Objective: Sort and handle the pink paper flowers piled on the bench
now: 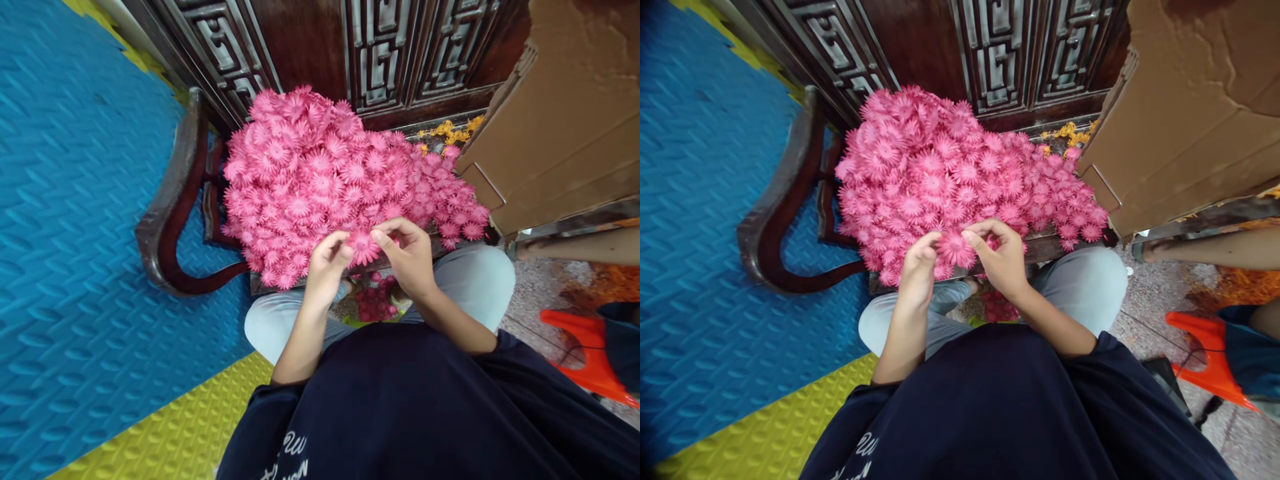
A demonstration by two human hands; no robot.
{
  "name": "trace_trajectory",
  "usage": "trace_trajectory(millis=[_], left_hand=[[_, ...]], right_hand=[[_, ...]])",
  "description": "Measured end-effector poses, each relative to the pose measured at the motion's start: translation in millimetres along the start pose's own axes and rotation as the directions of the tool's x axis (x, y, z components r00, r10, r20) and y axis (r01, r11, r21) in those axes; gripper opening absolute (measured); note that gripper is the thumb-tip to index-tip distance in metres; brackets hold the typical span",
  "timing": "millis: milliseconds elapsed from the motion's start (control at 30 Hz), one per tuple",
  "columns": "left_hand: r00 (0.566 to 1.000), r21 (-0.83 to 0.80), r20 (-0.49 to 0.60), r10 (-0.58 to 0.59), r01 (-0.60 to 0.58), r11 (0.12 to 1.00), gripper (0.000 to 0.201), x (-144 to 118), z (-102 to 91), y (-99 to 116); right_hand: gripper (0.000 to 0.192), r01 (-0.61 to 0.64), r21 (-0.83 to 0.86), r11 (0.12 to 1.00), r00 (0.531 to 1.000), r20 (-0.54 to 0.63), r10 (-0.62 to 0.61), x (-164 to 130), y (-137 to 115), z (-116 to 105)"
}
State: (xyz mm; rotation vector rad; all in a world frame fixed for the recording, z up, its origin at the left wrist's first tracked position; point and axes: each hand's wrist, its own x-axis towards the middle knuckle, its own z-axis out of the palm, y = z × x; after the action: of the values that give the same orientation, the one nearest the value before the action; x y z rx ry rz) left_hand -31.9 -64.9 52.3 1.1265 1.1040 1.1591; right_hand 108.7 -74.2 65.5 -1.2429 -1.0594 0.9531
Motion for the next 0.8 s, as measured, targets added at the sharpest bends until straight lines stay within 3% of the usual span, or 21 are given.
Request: trace_trajectory(millis=[133,333,467,533,667,800], left_hand=[[0.999,0.109,-0.028,0.024,-0.021,0.994,0.024,-3.1,1.8,5.9],[0.994,0.123,-0.1,0.044,-0.031,0.992,0.025,-1.0,3.2,2.5],[0.985,0.163,-0.151,0.085,-0.06,0.985,0.027,0.3,2.4,1.0],[0.984,0.161,-0.158,0.085,-0.059,0.985,0.028,0.4,2.3,-0.7],[0.989,0.058,-0.149,0.021,-0.013,0.998,0.032,1.7,3.3,-5.3],[0.988,-0.184,-0.119,-0.103,0.08,0.98,0.039,5.5,5.5,-6.9]], right_hand=[[0.01,-0.016,0.041,0.999,1.0,0.026,0.015,0.8,4.6,2.3],[0.018,-0.101,0.137,0.985,0.992,0.091,0.089,4.9,12.7,5.0],[0.021,-0.109,0.045,0.993,0.967,0.236,0.095,5.3,10.6,2.6],[0.021,-0.094,-0.002,0.996,0.962,0.255,0.092,4.7,10.8,1.5],[0.018,-0.103,0.006,0.995,0.965,0.245,0.098,2.7,15.4,1.8],[0.018,-0.138,0.063,0.988,0.942,0.317,0.111,0.9,20.5,5.0]])
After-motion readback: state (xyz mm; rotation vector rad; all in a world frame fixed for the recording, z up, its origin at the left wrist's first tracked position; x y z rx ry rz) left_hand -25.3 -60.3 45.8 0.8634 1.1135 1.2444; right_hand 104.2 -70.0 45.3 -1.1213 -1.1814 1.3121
